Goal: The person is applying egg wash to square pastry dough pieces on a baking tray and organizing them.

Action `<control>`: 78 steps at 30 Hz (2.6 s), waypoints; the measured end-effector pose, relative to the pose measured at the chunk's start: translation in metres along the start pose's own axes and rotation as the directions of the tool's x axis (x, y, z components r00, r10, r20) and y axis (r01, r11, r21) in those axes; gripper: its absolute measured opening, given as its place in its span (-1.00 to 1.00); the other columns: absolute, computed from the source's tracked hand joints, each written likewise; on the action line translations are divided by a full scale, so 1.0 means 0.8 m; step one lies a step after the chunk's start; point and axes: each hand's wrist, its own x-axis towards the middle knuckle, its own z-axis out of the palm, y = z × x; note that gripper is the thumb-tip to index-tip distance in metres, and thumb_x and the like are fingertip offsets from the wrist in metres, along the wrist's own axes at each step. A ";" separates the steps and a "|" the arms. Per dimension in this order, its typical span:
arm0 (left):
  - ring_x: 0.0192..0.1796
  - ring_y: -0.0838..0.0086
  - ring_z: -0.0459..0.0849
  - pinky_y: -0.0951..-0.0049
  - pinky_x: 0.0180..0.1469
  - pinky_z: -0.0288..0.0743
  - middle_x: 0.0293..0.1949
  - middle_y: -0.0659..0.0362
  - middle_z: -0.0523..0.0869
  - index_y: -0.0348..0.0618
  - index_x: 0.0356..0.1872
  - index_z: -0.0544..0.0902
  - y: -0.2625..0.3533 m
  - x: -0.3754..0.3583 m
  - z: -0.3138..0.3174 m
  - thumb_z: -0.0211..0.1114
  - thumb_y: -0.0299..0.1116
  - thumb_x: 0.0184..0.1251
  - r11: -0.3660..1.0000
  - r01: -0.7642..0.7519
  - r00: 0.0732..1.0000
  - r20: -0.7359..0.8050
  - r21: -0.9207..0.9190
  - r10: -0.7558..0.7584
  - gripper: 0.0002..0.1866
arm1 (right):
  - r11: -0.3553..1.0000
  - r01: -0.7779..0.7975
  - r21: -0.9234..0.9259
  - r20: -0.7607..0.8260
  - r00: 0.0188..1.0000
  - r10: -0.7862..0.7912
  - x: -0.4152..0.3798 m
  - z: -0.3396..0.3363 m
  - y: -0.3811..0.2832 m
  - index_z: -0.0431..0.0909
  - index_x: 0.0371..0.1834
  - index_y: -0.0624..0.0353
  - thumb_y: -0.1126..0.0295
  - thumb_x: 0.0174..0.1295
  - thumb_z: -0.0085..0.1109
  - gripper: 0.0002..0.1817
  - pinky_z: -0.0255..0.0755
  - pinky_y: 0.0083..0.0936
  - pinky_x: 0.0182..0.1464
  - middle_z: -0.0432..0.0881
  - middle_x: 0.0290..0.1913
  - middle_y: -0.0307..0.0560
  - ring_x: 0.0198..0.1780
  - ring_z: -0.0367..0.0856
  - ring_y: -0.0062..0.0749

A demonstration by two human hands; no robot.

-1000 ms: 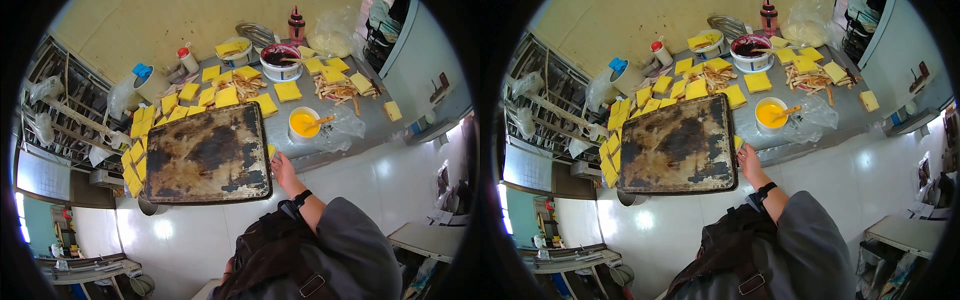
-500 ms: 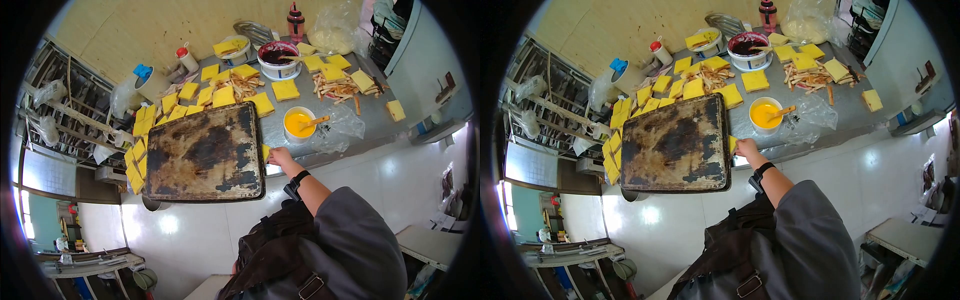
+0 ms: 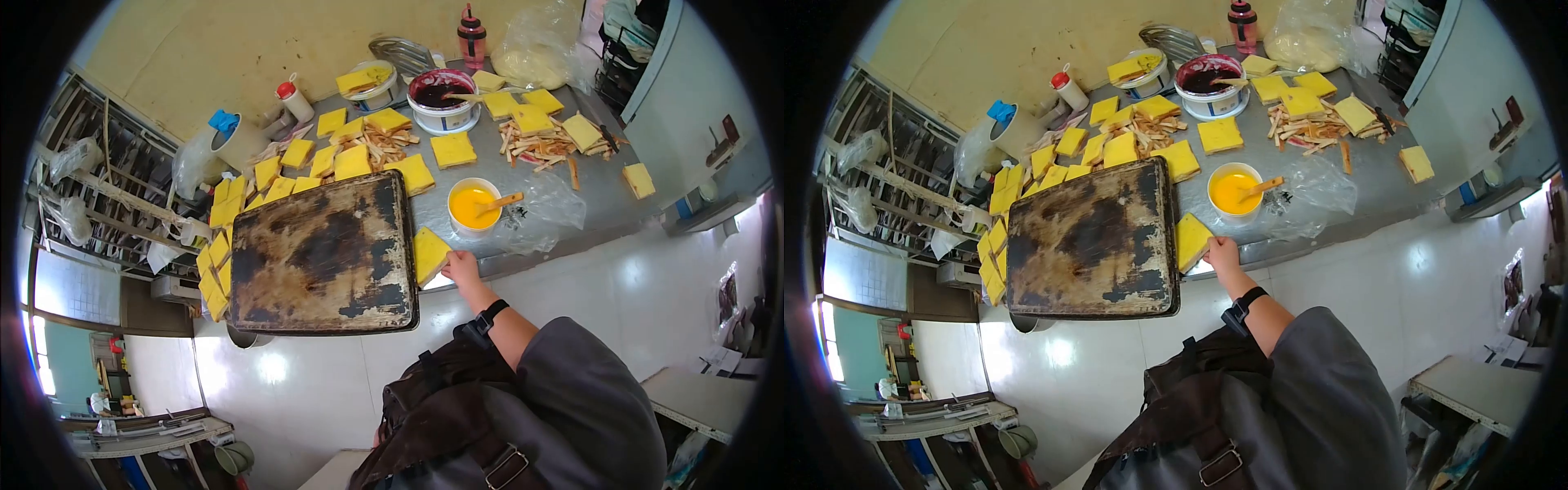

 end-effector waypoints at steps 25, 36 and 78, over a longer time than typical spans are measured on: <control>-0.05 0.46 0.66 0.46 0.08 0.53 -0.11 0.10 0.71 -0.30 0.13 0.52 0.076 0.072 -0.061 0.12 -0.40 0.47 0.984 -0.146 0.989 -0.021 -0.100 0.144 -0.70 | 0.958 -0.224 0.181 0.149 0.969 0.198 -0.058 -0.096 -0.022 0.47 0.11 0.28 0.18 0.44 0.00 -0.61 0.55 -0.34 0.10 0.63 -0.04 0.02 0.03 0.67 -0.22; 0.15 0.42 0.62 0.42 0.20 0.46 0.04 0.07 0.67 -0.27 0.19 0.48 0.312 0.083 -0.005 0.12 -0.38 0.48 0.929 -0.364 0.879 0.302 -0.072 0.368 -0.67 | 0.889 -0.393 0.236 0.313 0.897 0.313 -0.043 -0.086 -0.048 0.43 0.19 0.24 0.19 0.42 0.06 -0.58 0.52 -0.32 0.15 0.61 0.13 0.11 0.10 0.64 -0.17; 0.33 0.14 0.48 0.06 0.41 0.28 0.30 0.03 0.53 -0.18 0.33 0.41 0.595 0.133 -0.061 -0.25 -0.08 0.59 0.129 0.216 0.872 0.251 -0.968 0.421 -0.48 | 0.982 0.125 -0.142 0.826 0.561 0.048 -0.119 -0.047 -0.236 0.25 0.43 0.17 0.51 0.41 0.02 -0.49 0.44 -0.48 0.10 0.64 -0.06 -0.07 -0.03 0.60 -0.45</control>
